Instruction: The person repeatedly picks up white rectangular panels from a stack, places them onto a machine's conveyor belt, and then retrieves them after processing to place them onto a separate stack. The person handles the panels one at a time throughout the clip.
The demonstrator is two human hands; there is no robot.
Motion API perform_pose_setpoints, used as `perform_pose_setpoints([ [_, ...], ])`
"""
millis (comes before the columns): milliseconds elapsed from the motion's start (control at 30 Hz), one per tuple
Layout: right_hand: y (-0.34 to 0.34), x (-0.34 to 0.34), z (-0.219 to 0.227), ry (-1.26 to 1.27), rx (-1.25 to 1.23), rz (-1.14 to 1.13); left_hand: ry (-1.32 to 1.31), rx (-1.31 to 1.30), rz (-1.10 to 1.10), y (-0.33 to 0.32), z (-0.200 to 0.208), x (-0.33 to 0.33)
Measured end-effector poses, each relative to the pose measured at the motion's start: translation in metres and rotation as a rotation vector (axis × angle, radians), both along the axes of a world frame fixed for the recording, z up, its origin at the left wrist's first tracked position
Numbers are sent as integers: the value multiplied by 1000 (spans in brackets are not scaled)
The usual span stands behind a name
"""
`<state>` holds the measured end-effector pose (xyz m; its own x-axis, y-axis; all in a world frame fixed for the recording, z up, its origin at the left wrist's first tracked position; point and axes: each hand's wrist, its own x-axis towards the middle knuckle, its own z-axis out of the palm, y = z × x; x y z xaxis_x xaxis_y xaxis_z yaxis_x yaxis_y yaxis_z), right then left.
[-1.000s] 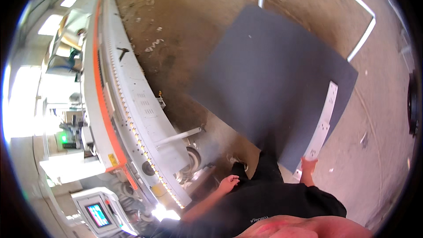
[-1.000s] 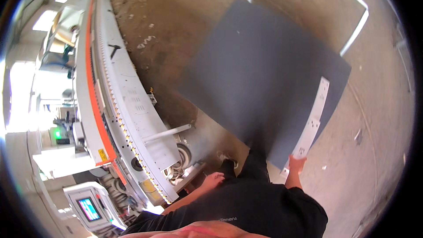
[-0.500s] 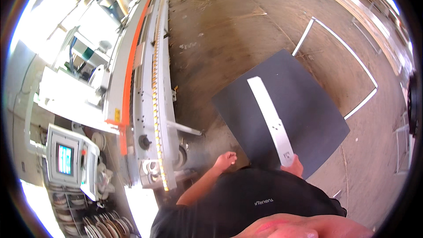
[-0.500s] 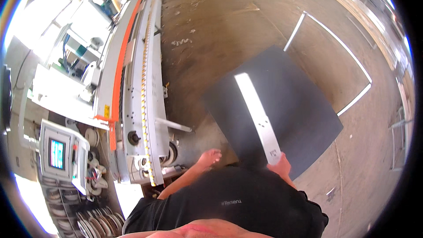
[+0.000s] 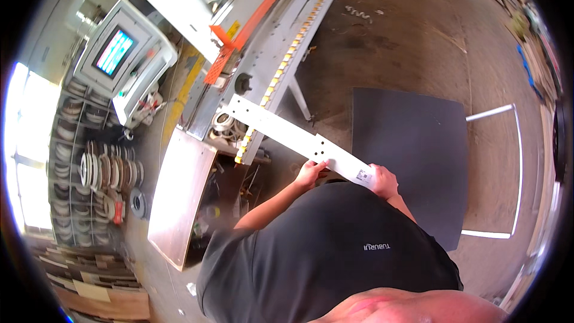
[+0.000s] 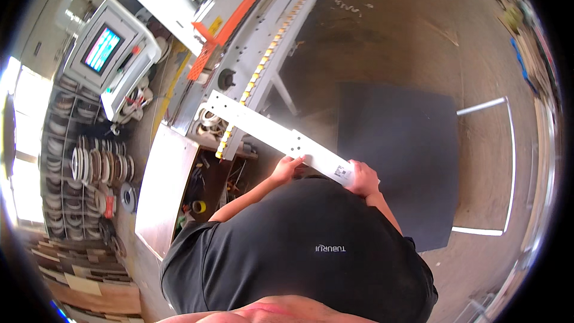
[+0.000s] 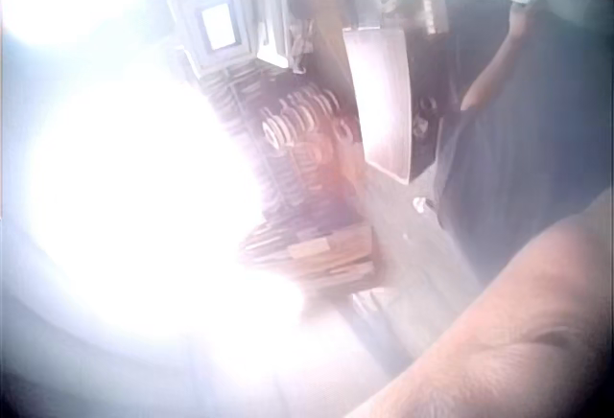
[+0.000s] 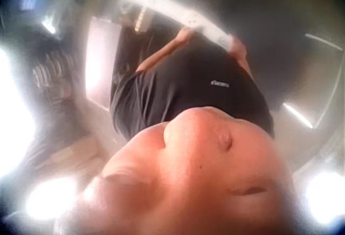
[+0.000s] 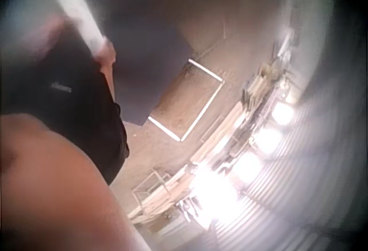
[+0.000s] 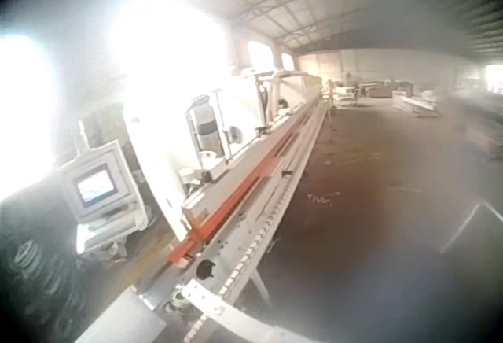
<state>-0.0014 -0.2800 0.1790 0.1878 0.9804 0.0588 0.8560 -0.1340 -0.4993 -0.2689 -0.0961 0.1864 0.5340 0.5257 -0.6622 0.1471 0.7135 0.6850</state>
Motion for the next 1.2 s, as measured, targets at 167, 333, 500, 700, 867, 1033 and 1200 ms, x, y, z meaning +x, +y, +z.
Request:
perform_pose_setpoints([
  [167,75,-29,-19,3,-32,132,-107,-56,278,36,-29,-47],
  [333,139,-64,-10,-8,-101,133,-117,2,303,93,-31,-82],
  [500,204,-84,-12,-12,-129,171,6,4,213,150,-13,-116],
  [700,291,-131,13,-36,-252,220,117,276,50,218,-28,-174],
  [867,361,-158,25,-83,-299,206,194,339,129,249,4,-195],
  [1033,409,-176,32,-8,-315,271,234,403,215,252,2,-197],
  [1200,419,-189,40,-45,-337,279,419,604,249,238,0,-191],
])
